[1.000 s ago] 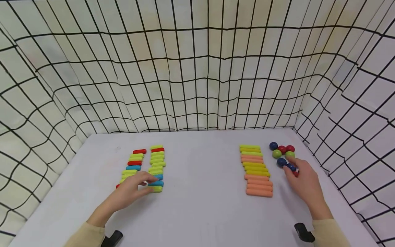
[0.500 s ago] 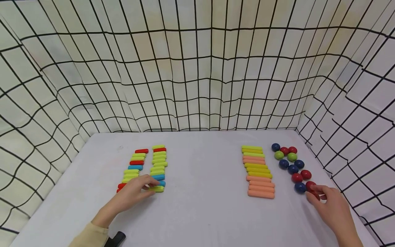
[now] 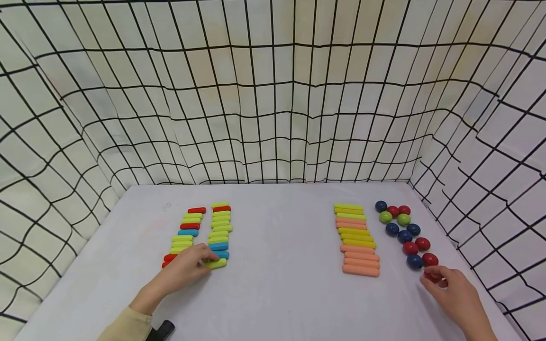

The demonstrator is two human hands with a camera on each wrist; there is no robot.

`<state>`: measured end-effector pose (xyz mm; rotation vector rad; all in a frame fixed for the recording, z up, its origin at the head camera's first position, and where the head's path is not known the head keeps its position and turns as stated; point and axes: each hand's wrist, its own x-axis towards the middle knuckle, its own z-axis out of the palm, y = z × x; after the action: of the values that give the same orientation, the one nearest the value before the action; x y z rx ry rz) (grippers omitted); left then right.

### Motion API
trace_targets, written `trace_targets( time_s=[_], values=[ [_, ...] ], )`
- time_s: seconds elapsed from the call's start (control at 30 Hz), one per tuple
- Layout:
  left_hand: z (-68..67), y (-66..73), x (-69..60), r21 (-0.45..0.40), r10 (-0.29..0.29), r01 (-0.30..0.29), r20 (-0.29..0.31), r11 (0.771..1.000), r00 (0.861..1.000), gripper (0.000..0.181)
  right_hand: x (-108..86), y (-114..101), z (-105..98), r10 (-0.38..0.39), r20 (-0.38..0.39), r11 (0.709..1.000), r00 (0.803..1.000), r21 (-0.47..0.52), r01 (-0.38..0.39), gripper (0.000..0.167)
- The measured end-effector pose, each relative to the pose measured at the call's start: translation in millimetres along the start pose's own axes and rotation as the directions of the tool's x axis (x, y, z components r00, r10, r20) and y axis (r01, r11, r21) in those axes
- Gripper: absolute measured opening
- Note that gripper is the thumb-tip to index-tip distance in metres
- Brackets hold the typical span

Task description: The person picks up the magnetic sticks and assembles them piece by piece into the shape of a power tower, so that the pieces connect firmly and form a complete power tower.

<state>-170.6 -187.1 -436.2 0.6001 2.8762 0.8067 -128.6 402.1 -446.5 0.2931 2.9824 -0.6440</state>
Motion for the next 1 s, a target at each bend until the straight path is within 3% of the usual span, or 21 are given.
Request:
trace_targets(
  time_s=[0.13,0.27,0.37,0.53,0.7,0.8,0.9,1.0],
  values=[
    [1.3,0.7,-1.2,-0.016,-0.025,0.026,0.014,1.0,1.0,0.026,-1.1,3,5,-0.007,-0.072,1.0,0.997,-0.002,0.007,0.048],
    [2.2,0.7,-0.4,-0.056,-0.027,0.03,0.044,0.998,0.999,0.027,-4.0,6,9,0.04,-0.145,0.999,0.989,-0.007,-0.042,0.047],
    [3.3,0.4,1.0,-0.07,-0.014,0.019,0.069,0.997,0.998,0.025,-5.7,7,11,0.085,-0.163,0.996,0.983,0.001,-0.087,0.046],
    [4.0,0.6,2.0,-0.08,0.012,-0.005,0.088,0.997,0.996,0.022,-6.2,9,11,0.088,-0.191,0.996,0.978,-0.003,-0.09,0.042],
    [1.7,5.3,3.6,-0.233,0.051,-0.029,0.089,0.972,0.995,0.022,-1.9,13,10,0.081,-0.189,0.996,0.979,-0.01,-0.085,0.045],
    [1.0,11.6,5.3,-0.402,-0.002,0.035,0.083,0.915,0.997,0.021,2.3,16,9,0.087,-0.157,0.996,0.984,-0.012,-0.089,0.049],
    [2.1,18.9,8.5,-0.586,-0.09,0.118,0.077,0.802,0.993,0.024,6.6,19,8,0.086,-0.088,0.996,0.992,-0.005,-0.087,0.051],
    [4.9,25.0,13.0,-0.713,-0.151,0.152,0.066,0.685,0.986,0.028,8.6,19,7,0.07,-0.039,0.998,0.997,-0.008,-0.07,0.053]
  ],
)
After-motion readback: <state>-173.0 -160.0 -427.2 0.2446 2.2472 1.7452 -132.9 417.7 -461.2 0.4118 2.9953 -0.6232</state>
